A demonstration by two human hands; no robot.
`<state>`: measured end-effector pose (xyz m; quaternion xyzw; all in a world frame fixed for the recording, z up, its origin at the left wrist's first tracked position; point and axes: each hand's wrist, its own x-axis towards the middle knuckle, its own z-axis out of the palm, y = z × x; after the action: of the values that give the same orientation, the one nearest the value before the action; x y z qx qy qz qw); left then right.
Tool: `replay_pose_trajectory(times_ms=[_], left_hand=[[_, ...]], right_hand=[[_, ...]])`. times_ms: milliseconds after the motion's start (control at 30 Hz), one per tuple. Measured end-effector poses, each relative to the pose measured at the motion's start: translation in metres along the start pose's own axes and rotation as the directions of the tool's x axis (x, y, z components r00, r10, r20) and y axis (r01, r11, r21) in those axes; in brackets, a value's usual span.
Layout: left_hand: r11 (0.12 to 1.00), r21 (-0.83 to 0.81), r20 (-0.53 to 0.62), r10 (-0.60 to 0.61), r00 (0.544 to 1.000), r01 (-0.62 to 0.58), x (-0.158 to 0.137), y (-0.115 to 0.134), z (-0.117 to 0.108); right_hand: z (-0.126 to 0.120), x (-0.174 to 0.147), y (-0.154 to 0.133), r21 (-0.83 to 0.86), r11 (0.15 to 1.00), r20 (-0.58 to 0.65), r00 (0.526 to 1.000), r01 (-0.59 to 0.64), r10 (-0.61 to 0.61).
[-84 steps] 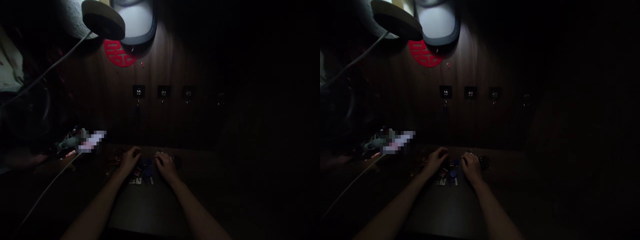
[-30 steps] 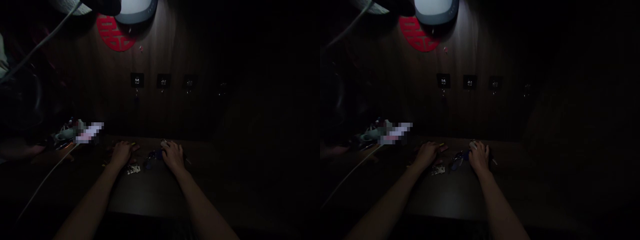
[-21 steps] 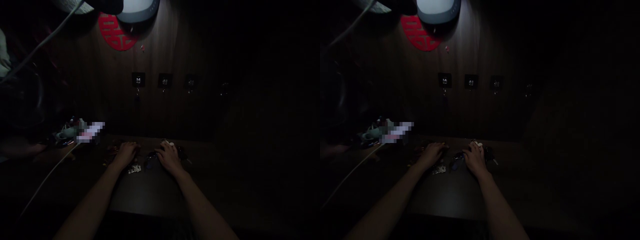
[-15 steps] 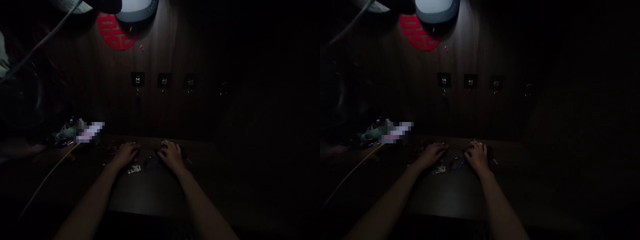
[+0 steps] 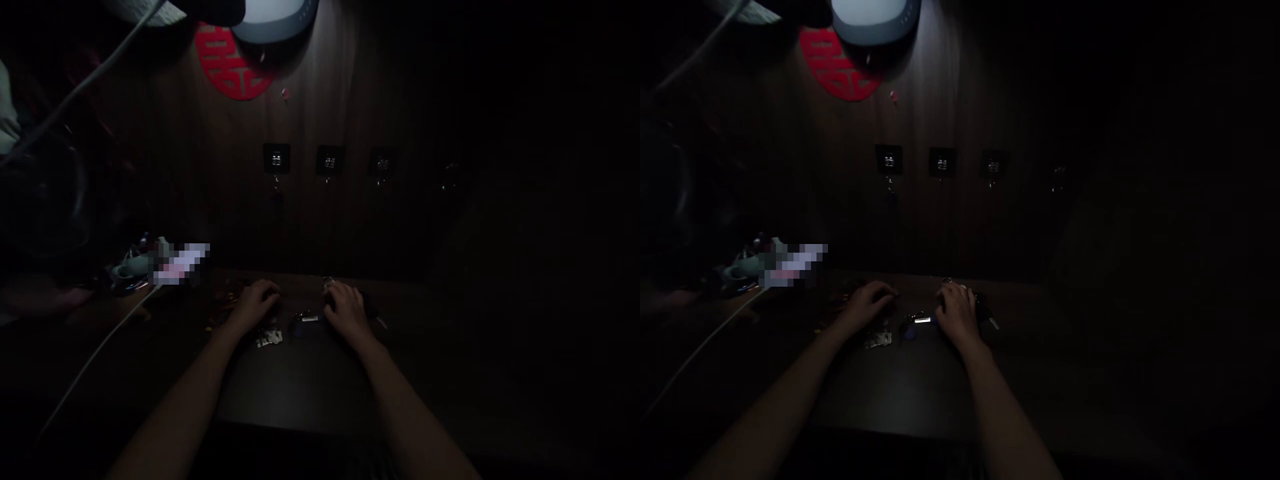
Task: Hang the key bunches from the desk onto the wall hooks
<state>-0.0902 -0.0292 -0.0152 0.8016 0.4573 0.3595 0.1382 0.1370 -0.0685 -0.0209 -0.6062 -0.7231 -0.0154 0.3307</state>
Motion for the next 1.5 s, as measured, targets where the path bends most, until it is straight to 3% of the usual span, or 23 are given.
replay_pose_trajectory(times_ms=[100,200,333,433,567,667,1000,1233,1333,1500], left_hand=[[0.977,-0.183,-0.123,-0.132,0.984,0.108,0.004,0.005,0.001],[0.905,-0.379,-0.157,-0.272,0.950,0.196,0.007,0.008,0.002],[0.680,-0.677,-0.033,-0.407,0.913,0.279,0.008,0.010,0.006],[0.516,-0.798,0.062,-0.445,0.894,0.312,0.006,0.015,0.008],[0.389,-0.869,0.116,-0.442,0.889,0.307,0.005,0.022,0.008],[0.348,-0.887,0.152,-0.401,0.903,0.304,0.006,0.025,0.008],[0.511,-0.793,0.221,-0.266,0.938,0.332,0.001,0.031,0.014],[0.618,-0.750,0.177,-0.152,0.972,0.234,0.002,0.031,0.008],[0.640,-0.737,0.139,-0.175,0.975,0.220,0.002,0.034,0.007],[0.801,-0.580,0.040,-0.157,0.987,0.151,0.002,0.037,0.008]], right_hand=[[0.001,-0.001,-0.004,0.036,0.998,-0.007,0.999,0.047,-0.047],[0.002,-0.001,-0.008,0.060,0.995,-0.015,0.997,0.078,-0.077],[0.005,-0.001,-0.013,0.086,0.989,-0.051,0.992,0.122,-0.117],[0.006,-0.001,-0.017,0.100,0.981,-0.079,0.984,0.164,-0.157],[0.008,-0.002,-0.025,0.126,0.972,-0.093,0.978,0.196,-0.186],[0.011,-0.002,-0.030,0.175,0.966,-0.091,0.980,0.188,-0.174],[0.017,0.003,-0.035,0.395,0.917,-0.077,0.997,0.044,-0.015],[0.017,0.007,-0.032,0.474,0.880,-0.166,0.985,0.037,0.048],[0.017,0.006,-0.032,0.485,0.873,-0.190,0.981,0.053,0.045],[0.016,0.005,-0.035,0.490,0.868,-0.204,0.979,0.079,0.026]])
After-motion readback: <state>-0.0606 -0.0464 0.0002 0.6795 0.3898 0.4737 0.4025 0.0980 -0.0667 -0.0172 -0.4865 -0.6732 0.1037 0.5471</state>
